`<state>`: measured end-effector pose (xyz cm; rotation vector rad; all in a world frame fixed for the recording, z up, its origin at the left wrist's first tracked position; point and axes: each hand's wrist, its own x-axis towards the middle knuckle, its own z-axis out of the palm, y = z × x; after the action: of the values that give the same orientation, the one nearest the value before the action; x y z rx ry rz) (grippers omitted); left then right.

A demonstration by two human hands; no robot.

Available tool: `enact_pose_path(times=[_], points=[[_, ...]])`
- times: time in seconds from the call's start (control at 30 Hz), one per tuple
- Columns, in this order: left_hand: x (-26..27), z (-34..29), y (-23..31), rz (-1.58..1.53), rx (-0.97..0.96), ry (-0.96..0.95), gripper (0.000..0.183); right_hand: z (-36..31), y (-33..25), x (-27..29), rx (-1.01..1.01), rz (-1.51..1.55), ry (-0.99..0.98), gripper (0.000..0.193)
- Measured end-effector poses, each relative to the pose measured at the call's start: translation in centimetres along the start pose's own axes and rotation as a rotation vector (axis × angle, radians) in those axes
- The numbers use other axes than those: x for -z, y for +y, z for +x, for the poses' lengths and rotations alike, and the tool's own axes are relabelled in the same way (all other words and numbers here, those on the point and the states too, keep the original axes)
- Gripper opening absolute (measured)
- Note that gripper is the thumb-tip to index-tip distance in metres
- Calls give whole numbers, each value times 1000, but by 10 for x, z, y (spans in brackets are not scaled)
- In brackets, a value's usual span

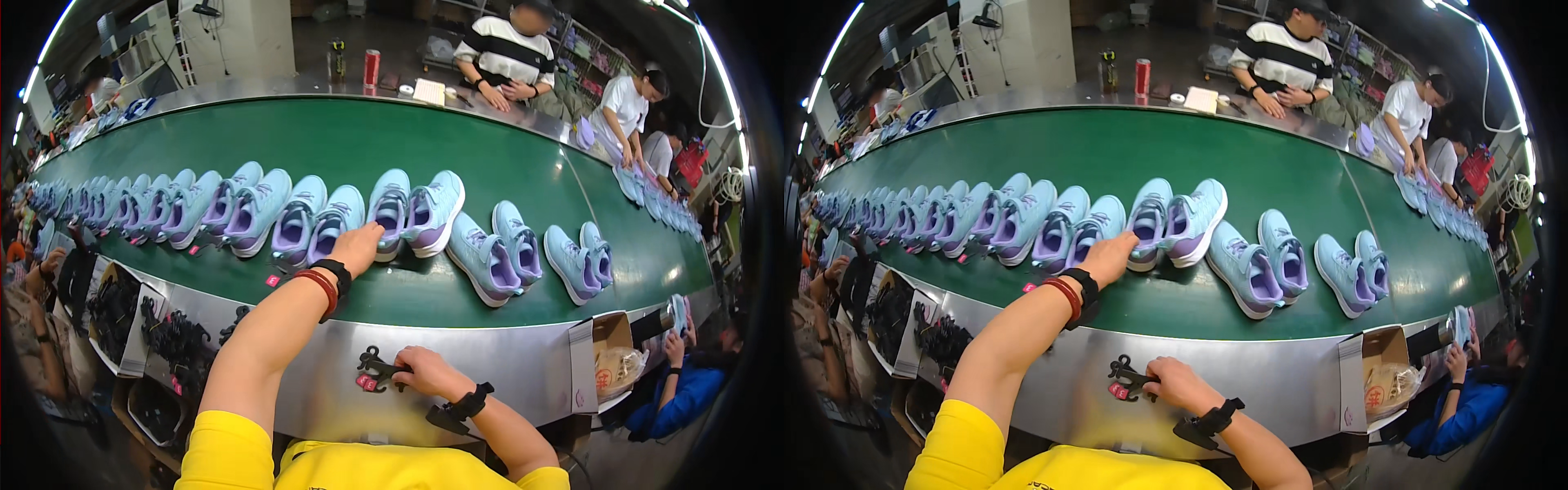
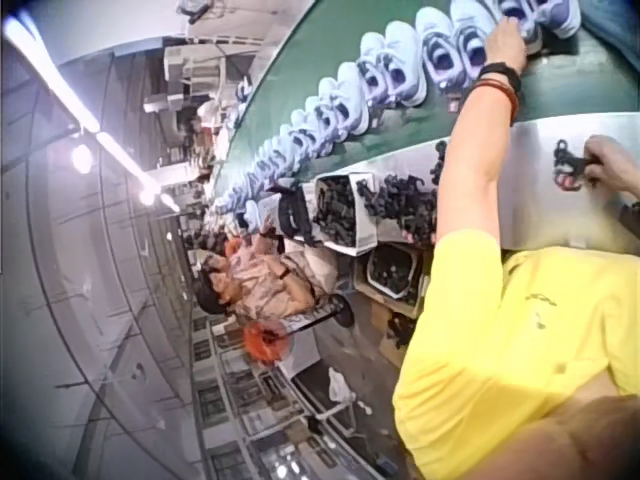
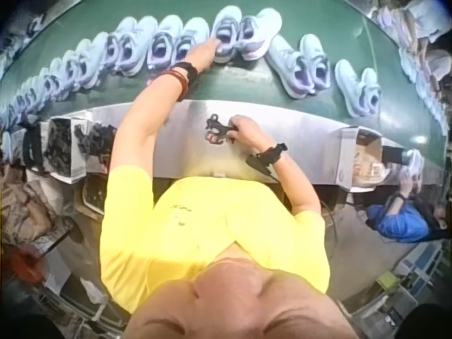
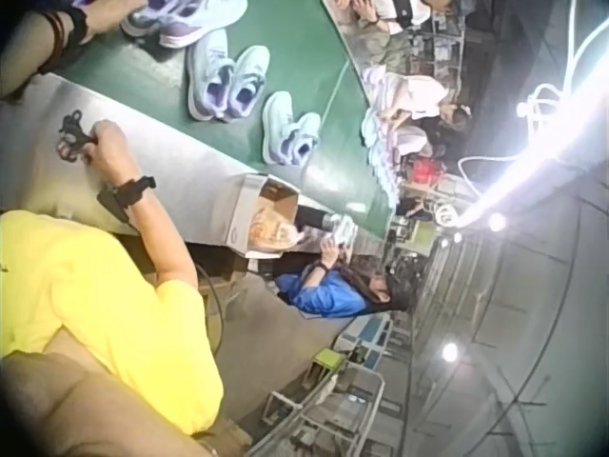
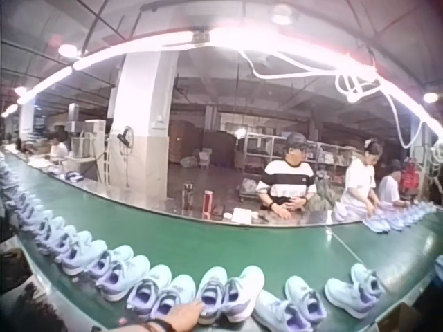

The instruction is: The person picks black plastic hangers with pink tags from a cardboard box and attaches them to the heel loops of light blue sneakers moving along a green conveyor belt. The person works continuously, attaching one tag per shoe as they pass by on the assembly line.

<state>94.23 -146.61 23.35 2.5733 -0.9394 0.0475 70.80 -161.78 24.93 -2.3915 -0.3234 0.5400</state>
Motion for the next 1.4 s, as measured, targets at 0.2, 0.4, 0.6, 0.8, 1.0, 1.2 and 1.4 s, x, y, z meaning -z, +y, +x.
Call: enact_pose_path(times=[0.2, 0.4, 0.6, 0.8, 1.0, 1.2, 1.4], points=[[-10, 4, 0, -205, -167, 22, 15, -9, 21, 17, 176, 80, -49, 19], [-8, -35, 19, -166, -174, -13, 10, 29, 8, 63, -293, 784, 233, 29], [-11, -36, 20, -158, -214, 56, 10, 41, 18, 48, -240, 924, 472, 39], [-6, -37, 23, -117, -212, 35, 8, 51, 21, 27, -244, 1094, 333, 36], [-3, -43, 27, -106, -191, 91, 30, 57, 34, 68, -257, 1061, 27, 32], [6, -37, 46, 59, -271, -112, 56, 86, 46, 107, 96, 404, 414, 25], [18, -37, 52, -144, -16, -80, 41, 134, 82, 155, 195, -444, 335, 34]])
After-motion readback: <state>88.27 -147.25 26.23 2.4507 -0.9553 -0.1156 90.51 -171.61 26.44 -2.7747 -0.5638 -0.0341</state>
